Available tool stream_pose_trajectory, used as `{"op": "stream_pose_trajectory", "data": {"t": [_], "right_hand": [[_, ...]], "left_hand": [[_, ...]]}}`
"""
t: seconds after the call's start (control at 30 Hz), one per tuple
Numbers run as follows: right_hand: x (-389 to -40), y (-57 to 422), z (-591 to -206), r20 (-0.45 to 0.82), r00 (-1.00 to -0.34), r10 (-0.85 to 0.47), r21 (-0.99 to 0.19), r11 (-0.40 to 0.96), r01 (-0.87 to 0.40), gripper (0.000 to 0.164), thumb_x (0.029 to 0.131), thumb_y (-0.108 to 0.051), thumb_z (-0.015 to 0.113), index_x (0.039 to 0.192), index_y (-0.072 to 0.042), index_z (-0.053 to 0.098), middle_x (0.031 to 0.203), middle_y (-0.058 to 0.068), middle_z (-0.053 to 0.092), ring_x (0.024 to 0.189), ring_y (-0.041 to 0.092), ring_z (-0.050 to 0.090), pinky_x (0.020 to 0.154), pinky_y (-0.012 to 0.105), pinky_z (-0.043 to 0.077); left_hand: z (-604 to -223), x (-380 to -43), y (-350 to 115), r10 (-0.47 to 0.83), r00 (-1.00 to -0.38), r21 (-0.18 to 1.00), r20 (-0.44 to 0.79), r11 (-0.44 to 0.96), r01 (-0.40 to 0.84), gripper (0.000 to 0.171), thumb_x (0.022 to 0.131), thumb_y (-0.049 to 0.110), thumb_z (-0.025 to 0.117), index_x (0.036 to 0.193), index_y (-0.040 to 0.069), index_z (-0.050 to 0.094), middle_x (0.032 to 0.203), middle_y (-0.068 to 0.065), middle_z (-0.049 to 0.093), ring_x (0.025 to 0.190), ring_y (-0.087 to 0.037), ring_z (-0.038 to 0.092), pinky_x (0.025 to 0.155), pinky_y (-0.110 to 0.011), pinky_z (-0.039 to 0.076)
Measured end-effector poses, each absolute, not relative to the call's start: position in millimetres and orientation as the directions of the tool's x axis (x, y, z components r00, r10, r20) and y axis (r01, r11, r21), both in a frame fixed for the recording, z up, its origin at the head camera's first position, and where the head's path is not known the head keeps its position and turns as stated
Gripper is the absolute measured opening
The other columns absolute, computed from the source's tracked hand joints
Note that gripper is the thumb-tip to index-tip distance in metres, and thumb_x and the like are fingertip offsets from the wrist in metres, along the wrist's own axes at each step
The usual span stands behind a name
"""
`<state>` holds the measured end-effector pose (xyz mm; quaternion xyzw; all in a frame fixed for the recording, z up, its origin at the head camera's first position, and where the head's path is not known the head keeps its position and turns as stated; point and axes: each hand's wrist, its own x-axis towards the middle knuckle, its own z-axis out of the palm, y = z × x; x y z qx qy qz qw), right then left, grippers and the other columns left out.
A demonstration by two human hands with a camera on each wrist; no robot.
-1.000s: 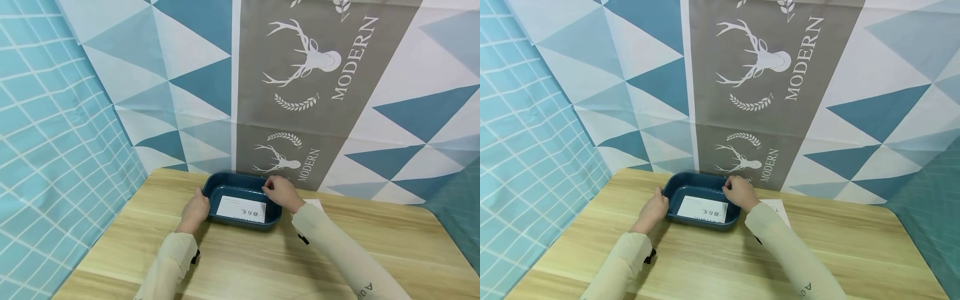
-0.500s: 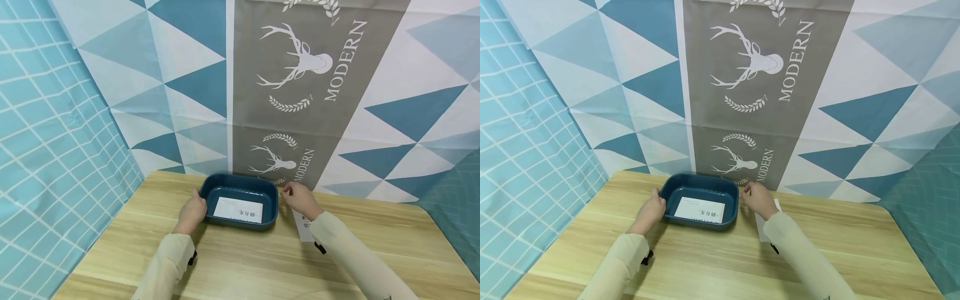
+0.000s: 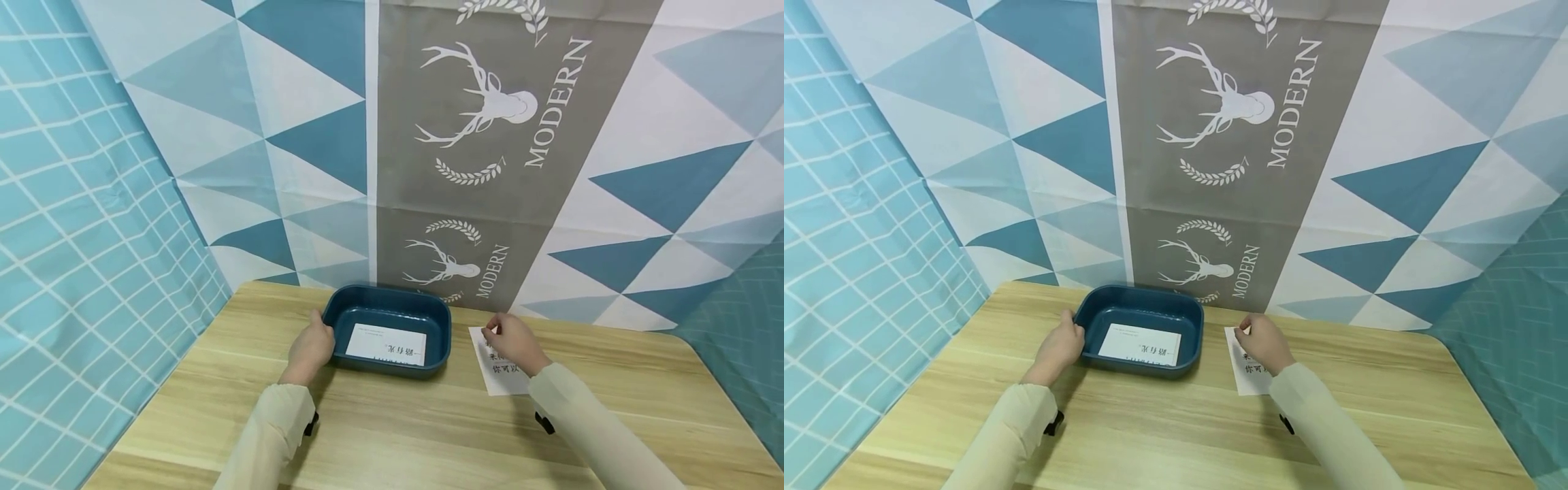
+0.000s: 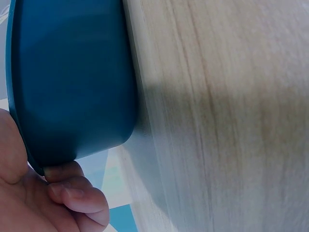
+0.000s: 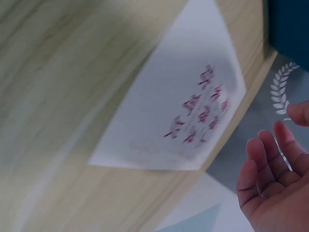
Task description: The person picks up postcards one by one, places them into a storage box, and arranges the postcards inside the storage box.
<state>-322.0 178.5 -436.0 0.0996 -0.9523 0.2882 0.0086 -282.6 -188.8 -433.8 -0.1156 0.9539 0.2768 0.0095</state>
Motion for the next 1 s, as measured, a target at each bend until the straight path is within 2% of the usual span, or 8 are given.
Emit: {"op": "stream_pose_trajectory", "data": {"t": [0.27,0.37,0.57,0.83,1.0], "right_hand": [[-318,200,-450,0.025,-0.992,-0.121,-0.558,0.822,-0.115,0.022,0.088,-0.017,0.056,0.094,0.004,0.062,0.066,0.004,0.051,0.058,0.015,0.044,0.054,0.028,0.036],[-315,207,-453,0.011,-0.994,-0.106,-0.542,0.835,-0.095,0.023,0.088,-0.019,0.057,0.093,0.003,0.062,0.068,0.005,0.055,0.059,0.015,0.046,0.054,0.028,0.036],[-311,217,-457,-0.023,-0.998,-0.062,-0.512,0.858,-0.042,0.024,0.088,-0.023,0.056,0.088,0.001,0.062,0.074,0.005,0.06,0.064,0.017,0.05,0.056,0.028,0.036],[-306,219,-456,-0.049,-0.999,-0.01,-0.486,0.874,0.015,0.025,0.087,-0.025,0.057,0.086,0.0,0.062,0.072,0.005,0.06,0.061,0.017,0.049,0.053,0.028,0.035],[-303,221,-456,-0.093,-0.996,0.017,-0.482,0.874,0.06,0.027,0.087,-0.028,0.059,0.074,-0.004,0.063,0.061,0.001,0.054,0.053,0.014,0.044,0.047,0.027,0.032]], "left_hand": [[-435,-282,-189,-0.208,-0.974,0.523,-0.089,0.823,-0.223,0.042,0.096,0.017,0.029,0.133,-0.003,0.024,0.081,-0.021,0.066,0.063,-0.025,0.056,0.058,-0.039,0.044],[-434,-282,-189,-0.205,-0.975,0.524,-0.087,0.823,-0.22,0.041,0.096,0.017,0.029,0.132,-0.003,0.024,0.078,-0.02,0.065,0.062,-0.025,0.056,0.056,-0.038,0.043],[-435,-282,-189,-0.206,-0.975,0.522,-0.079,0.825,-0.216,0.039,0.096,0.017,0.029,0.13,-0.003,0.026,0.081,-0.022,0.065,0.064,-0.026,0.057,0.058,-0.04,0.044],[-433,-279,-188,-0.187,-0.98,0.517,-0.065,0.834,-0.194,0.039,0.097,0.016,0.029,0.131,-0.004,0.025,0.061,-0.012,0.059,0.051,-0.023,0.05,0.047,-0.033,0.038],[-434,-281,-188,-0.187,-0.98,0.519,-0.061,0.833,-0.191,0.04,0.097,0.017,0.029,0.131,-0.003,0.025,0.061,-0.011,0.058,0.051,-0.022,0.05,0.047,-0.033,0.037]]}}
